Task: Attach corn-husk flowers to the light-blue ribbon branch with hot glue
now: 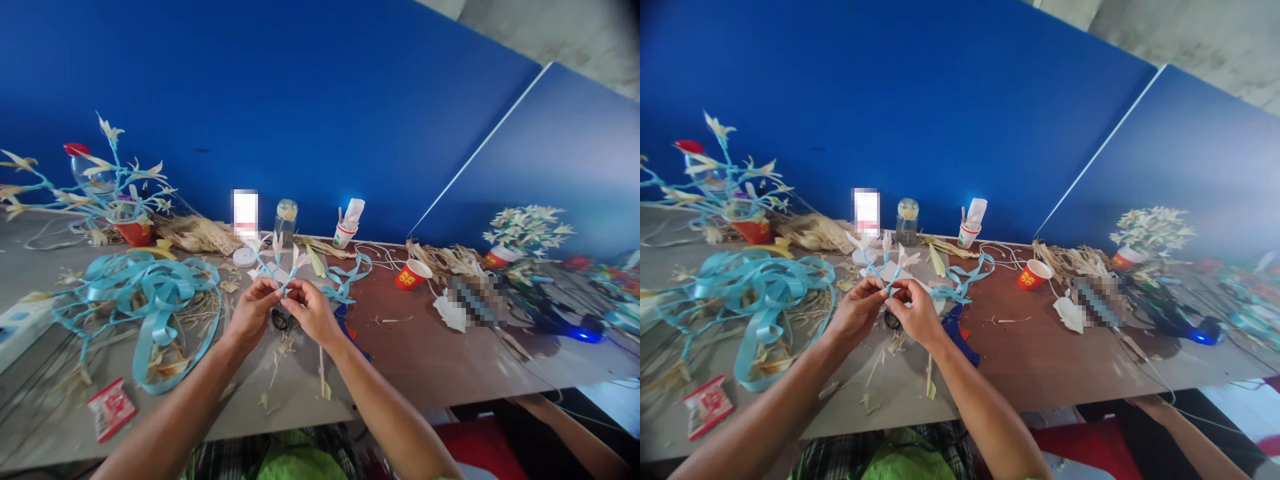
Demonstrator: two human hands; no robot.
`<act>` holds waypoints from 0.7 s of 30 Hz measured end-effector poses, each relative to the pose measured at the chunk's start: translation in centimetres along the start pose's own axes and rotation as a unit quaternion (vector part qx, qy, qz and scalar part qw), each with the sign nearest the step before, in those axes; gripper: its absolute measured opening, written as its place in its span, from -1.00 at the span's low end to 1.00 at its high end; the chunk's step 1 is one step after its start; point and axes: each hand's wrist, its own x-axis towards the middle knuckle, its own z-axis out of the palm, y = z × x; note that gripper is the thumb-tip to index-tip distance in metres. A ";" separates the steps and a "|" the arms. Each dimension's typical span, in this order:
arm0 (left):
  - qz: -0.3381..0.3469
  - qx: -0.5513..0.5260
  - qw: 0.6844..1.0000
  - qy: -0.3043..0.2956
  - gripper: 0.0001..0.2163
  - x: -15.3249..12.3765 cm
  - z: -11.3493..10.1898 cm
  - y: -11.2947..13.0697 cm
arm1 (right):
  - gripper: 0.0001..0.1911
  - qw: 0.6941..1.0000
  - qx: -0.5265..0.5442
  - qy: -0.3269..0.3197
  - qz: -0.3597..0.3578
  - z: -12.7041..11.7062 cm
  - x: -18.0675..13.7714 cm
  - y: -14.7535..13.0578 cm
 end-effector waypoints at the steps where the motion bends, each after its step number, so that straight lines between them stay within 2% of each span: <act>1: -0.001 -0.001 1.000 0.003 -0.83 0.0 0.0 0.0 | -0.74 1.000 -0.014 0.012 0.002 0.1 -0.1 -0.1; 4: 0.009 0.008 1.000 0.005 -0.84 0.2 -0.1 -0.2 | -0.91 0.996 -0.087 0.034 -0.016 0.2 -0.1 -0.5; 9: 0.034 0.037 0.999 0.007 -0.84 0.3 -0.3 -0.6 | -0.80 0.982 -0.175 0.056 -0.040 -0.5 0.0 -1.0; 11: 0.039 0.045 0.998 0.009 -0.85 0.3 -0.3 -0.8 | -0.80 0.981 -0.182 0.055 -0.036 -0.8 -0.1 -1.1; 16: 0.059 0.091 0.994 0.016 -0.85 0.2 -0.3 -0.8 | -0.79 0.991 -0.133 0.005 0.011 -1.2 -0.3 -1.3; 21: 0.076 0.132 0.988 0.033 -0.85 0.1 -0.2 -0.8 | -0.81 0.980 -0.188 0.025 -0.051 -0.8 -1.0 -1.5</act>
